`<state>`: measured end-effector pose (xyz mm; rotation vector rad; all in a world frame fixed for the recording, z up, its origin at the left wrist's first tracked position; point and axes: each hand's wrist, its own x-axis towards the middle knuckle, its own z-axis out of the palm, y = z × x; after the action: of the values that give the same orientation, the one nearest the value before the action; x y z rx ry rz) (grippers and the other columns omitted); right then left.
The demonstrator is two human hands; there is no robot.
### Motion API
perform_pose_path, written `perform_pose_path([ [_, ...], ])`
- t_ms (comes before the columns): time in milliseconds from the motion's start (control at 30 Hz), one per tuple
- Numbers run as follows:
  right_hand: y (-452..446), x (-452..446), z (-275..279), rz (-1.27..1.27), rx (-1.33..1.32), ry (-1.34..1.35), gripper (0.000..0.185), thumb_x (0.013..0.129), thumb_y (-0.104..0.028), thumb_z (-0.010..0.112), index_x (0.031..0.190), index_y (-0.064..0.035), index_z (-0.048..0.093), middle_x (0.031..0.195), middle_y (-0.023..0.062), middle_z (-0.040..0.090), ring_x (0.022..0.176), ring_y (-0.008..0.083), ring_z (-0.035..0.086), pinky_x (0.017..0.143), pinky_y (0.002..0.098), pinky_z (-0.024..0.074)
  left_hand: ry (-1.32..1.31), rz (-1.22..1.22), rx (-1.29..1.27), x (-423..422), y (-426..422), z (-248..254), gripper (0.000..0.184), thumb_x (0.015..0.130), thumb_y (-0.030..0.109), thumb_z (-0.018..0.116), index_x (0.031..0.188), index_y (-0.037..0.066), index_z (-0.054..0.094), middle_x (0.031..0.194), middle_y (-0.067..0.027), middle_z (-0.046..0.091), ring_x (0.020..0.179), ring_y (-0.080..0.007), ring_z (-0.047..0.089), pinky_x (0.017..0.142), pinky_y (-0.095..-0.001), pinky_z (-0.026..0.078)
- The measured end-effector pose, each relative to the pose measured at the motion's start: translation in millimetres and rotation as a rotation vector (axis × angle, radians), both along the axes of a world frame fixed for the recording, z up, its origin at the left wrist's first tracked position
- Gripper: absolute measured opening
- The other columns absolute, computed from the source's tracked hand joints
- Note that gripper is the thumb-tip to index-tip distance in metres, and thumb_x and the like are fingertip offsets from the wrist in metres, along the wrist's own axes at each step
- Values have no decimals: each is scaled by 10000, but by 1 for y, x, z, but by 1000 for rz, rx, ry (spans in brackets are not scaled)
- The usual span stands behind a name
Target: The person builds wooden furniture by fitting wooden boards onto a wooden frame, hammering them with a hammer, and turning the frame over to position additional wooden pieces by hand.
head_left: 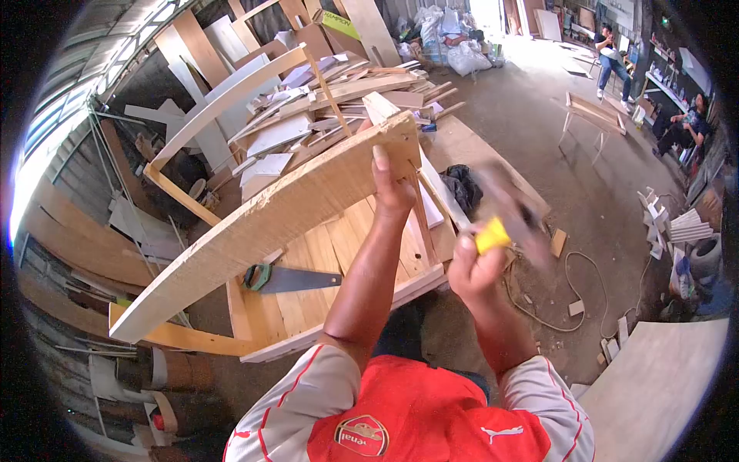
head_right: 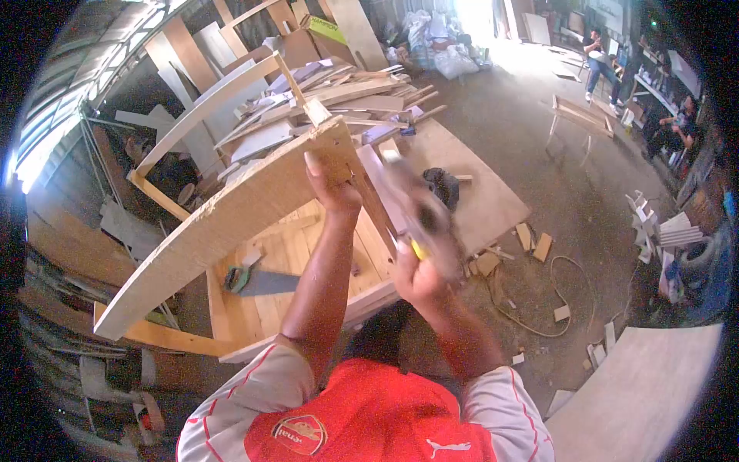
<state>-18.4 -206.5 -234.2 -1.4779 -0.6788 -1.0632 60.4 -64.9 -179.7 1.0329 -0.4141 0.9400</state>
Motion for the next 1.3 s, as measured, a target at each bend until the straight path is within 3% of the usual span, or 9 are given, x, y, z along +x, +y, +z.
perform_pose_path([
  [167,19,-3,2,315,487,-421,175,1016,-188,487,1034,-18,453,744,114,542,553,179,522,458,323,447,5,17,-24,-3,-2,0,694,907,625,503,1328,74,483,1195,-81,588,1053,-212,598,880,-373,498],
  [233,13,6,3,-166,-257,-25,181,1001,-184,528,1030,-9,499,812,191,608,600,302,612,498,407,471,-16,-7,12,-7,-3,2,679,918,615,492,1335,79,483,1200,-77,585,1068,-212,591,890,-378,492],
  [300,21,8,-1,17,-280,310,224,944,-180,614,1056,-1,539,812,237,608,685,427,631,558,477,476,22,-27,68,-14,-1,-3,667,932,603,477,1349,83,479,1209,-74,583,1083,-215,585,899,-381,488],
  [500,5,-10,-4,41,-23,186,268,906,-104,594,1135,32,568,956,239,620,809,400,629,663,468,490,-22,-42,41,-10,-6,8,636,946,568,475,1365,90,477,1240,-49,574,1106,-173,572,926,-358,466],
  [667,3,-9,-7,40,46,-108,121,953,-70,416,1053,-7,440,764,71,483,575,146,474,496,273,391,-9,-71,70,-4,1,7,837,880,622,542,1468,80,294,1289,-90,500,1165,-217,522,985,-385,442],
  [800,11,9,-7,92,-113,8,118,969,-100,497,1045,-10,485,746,184,567,608,322,592,488,389,431,-42,-128,23,5,7,2,782,875,602,586,1452,112,387,1271,-75,549,1105,-226,587,910,-377,509],
  [867,22,-1,22,80,-293,525,203,957,-117,543,1076,44,514,783,275,602,791,480,637,593,485,474,6,-197,4,-3,7,1,823,861,625,596,1466,115,368,1289,-74,539,1114,-238,587,909,-385,514],
  [1200,8,-7,-7,184,218,-228,146,990,-146,492,963,-7,462,718,60,513,555,151,487,491,288,416,39,-126,30,0,6,-4,870,841,643,613,1488,129,342,1364,-72,503,1243,-240,506,1036,-418,432],
  [1300,19,4,-1,61,-104,146,164,975,-143,542,1003,13,502,758,193,601,643,342,614,546,421,470,47,-136,28,-8,2,-2,859,840,652,607,1477,134,356,1361,-66,507,1226,-231,521,1024,-413,443],
])
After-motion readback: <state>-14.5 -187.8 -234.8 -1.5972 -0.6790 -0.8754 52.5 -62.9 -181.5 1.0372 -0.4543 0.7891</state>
